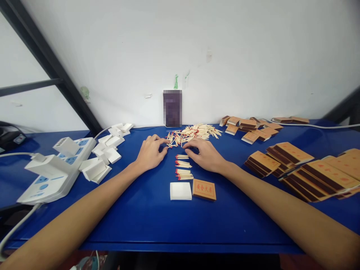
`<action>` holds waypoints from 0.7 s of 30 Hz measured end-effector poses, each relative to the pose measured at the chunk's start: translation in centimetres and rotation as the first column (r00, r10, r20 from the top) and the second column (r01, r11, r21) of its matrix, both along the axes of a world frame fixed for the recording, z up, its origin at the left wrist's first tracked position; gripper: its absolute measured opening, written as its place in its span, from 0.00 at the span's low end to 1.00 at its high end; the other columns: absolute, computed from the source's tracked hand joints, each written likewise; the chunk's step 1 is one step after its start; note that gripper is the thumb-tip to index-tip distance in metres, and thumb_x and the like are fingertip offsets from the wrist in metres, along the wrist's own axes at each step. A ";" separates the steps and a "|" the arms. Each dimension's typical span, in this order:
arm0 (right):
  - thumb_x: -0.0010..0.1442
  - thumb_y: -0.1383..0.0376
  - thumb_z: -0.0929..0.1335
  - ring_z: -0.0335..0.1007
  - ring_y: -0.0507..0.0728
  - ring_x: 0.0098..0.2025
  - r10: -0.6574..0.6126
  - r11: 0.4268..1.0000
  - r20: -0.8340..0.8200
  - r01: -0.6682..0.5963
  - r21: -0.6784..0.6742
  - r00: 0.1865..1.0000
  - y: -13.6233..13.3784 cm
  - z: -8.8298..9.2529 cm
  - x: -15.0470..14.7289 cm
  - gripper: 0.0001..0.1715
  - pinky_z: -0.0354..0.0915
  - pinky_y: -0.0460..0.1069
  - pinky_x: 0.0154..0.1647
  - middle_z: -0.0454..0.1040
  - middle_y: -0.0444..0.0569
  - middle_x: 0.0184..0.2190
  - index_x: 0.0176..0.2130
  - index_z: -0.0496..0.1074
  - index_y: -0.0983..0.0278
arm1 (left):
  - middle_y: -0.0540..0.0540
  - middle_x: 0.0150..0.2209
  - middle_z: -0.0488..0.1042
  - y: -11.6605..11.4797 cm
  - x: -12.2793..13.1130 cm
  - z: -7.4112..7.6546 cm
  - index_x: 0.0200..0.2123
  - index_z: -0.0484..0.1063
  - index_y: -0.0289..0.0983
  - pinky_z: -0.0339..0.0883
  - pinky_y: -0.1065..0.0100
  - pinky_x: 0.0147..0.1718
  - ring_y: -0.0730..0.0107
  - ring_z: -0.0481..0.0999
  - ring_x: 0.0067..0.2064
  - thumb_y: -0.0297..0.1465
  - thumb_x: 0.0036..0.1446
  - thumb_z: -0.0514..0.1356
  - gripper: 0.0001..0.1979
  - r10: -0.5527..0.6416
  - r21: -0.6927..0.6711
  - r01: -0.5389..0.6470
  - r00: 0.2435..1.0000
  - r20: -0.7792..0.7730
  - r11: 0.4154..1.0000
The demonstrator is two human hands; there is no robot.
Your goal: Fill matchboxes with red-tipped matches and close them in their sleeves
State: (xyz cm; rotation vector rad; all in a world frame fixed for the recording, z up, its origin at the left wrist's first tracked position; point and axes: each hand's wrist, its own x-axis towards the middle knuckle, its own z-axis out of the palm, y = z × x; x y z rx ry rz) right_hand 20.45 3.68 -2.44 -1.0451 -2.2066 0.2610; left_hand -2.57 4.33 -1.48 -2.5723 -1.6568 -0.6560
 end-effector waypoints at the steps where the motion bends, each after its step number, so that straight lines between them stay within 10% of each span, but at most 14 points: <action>1: 0.62 0.69 0.65 0.72 0.56 0.41 0.000 1.000 0.010 0.000 0.003 1.000 0.0 0.0 0.0 0.10 0.64 0.52 0.46 0.78 0.48 0.37 0.39 0.76 0.63 | 0.44 0.44 0.71 0.0 0.0 0.0 0.50 0.75 0.43 0.61 0.57 0.46 0.58 0.68 0.45 0.34 0.63 0.55 0.14 -0.015 -0.006 0.015 1.000 0.001 1.000; 21: 0.62 0.69 0.62 0.71 0.59 0.46 0.015 0.998 -0.017 -0.016 -0.062 1.000 0.0 -0.1 0.2 0.15 0.62 0.55 0.52 0.78 0.51 0.42 0.43 0.76 0.64 | 0.44 0.46 0.74 0.0 0.1 -0.1 0.50 0.75 0.41 0.59 0.56 0.46 0.59 0.69 0.47 0.32 0.65 0.53 0.15 -0.094 -0.043 0.093 0.995 -0.028 0.995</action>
